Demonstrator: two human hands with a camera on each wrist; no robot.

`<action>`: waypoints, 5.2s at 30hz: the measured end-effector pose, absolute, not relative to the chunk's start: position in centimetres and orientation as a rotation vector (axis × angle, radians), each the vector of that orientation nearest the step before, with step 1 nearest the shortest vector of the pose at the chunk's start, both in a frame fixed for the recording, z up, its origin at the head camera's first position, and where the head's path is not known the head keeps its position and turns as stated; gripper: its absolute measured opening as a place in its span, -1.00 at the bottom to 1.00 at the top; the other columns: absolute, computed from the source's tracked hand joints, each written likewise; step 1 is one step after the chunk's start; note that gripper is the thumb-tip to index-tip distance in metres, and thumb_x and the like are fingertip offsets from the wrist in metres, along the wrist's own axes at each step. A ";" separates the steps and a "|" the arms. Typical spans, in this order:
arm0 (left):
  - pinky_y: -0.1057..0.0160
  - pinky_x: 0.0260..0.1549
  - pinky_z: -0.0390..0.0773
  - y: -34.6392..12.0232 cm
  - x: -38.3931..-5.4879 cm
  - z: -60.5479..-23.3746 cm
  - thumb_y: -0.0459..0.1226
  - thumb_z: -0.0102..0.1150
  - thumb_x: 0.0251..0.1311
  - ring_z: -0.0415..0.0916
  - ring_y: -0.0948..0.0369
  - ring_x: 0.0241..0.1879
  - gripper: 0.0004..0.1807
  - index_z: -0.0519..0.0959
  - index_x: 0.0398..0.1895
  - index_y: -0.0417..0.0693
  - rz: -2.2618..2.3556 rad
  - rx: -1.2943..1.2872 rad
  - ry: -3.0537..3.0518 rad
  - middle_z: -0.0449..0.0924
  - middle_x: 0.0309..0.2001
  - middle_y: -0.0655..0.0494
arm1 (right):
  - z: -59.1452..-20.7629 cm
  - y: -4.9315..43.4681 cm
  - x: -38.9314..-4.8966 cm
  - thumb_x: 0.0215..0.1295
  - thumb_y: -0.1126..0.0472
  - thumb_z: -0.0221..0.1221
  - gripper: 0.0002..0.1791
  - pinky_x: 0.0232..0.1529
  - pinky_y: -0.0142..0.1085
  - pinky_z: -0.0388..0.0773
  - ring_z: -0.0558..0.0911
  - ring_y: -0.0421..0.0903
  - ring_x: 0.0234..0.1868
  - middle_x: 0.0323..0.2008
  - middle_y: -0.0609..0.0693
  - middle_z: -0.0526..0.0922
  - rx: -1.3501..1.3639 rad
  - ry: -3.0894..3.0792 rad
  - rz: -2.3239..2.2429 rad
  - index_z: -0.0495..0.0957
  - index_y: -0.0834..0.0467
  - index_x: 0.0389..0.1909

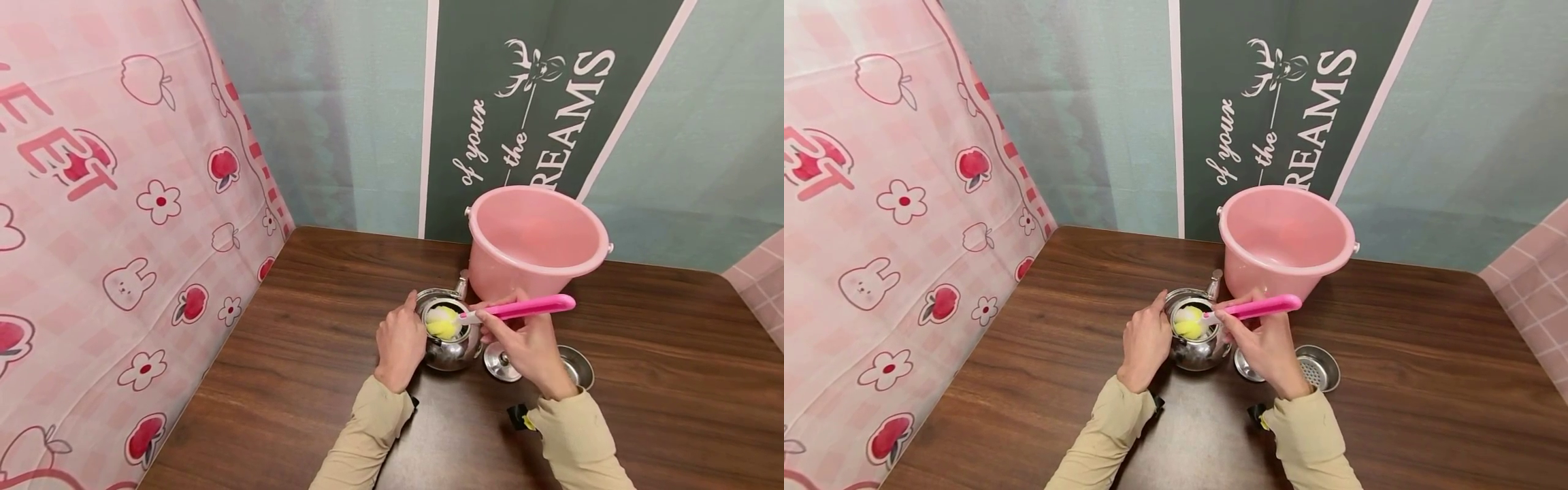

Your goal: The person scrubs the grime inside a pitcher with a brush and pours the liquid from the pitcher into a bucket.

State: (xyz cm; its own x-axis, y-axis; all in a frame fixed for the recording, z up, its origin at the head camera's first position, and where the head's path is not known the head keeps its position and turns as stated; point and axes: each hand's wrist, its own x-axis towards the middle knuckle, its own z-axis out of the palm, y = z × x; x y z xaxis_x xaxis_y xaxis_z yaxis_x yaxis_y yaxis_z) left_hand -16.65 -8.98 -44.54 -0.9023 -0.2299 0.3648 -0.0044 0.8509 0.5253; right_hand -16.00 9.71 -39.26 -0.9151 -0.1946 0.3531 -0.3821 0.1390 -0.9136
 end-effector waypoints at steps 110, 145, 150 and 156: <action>-0.08 -0.51 0.54 -8.5 -16.7 -44.6 -0.37 -0.08 0.19 0.65 -0.12 -0.44 -0.54 0.58 0.14 -0.05 -0.700 0.200 -2.599 0.72 -0.24 0.01 | -36.3 6.3 -15.8 0.10 0.34 0.17 -0.78 -0.73 -0.41 0.14 0.25 -0.27 -0.76 -0.81 -0.19 0.31 0.472 -2.367 0.991 0.33 0.09 -0.58; -0.10 -0.53 0.53 -8.7 -16.8 -44.7 -0.37 -0.10 0.21 0.65 -0.15 -0.45 -0.56 0.60 0.10 0.00 -0.738 0.194 -2.604 0.72 -0.22 0.02 | -34.4 7.6 -15.3 0.16 0.32 0.17 -0.96 -0.67 -0.56 0.40 0.48 -0.46 -0.78 -0.69 -0.02 0.58 0.355 -2.243 1.149 0.50 0.21 -0.42; -0.09 -0.52 0.54 -8.8 -16.8 -44.8 -0.38 -0.10 0.21 0.65 -0.15 -0.44 -0.57 0.60 0.10 -0.02 -0.744 0.173 -2.605 0.72 -0.22 0.00 | -34.2 8.1 -15.0 0.12 0.34 0.23 -0.92 -0.59 -0.58 0.37 0.46 -0.45 -0.71 -0.65 -0.09 0.57 0.453 -2.259 1.103 0.51 0.17 -0.47; -0.08 -0.48 0.56 -8.9 -16.8 -44.6 -0.39 -0.09 0.20 0.65 -0.15 -0.43 -0.57 0.60 0.09 -0.04 -0.751 0.158 -2.601 0.72 -0.23 -0.01 | -33.7 8.7 -14.8 0.02 0.42 0.29 -0.84 -0.56 -0.56 0.35 0.44 -0.42 -0.65 -0.64 -0.12 0.55 0.652 -2.201 1.074 0.50 0.17 -0.52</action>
State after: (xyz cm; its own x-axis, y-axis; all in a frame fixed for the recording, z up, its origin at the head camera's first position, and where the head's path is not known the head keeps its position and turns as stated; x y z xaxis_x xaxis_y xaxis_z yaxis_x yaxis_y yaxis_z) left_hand -16.78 -8.86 -44.60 -0.9025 -0.2221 0.3689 0.0087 0.8471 0.5313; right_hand -14.83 8.74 -33.74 -0.7010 -0.1649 0.6939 -0.6484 0.5526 -0.5237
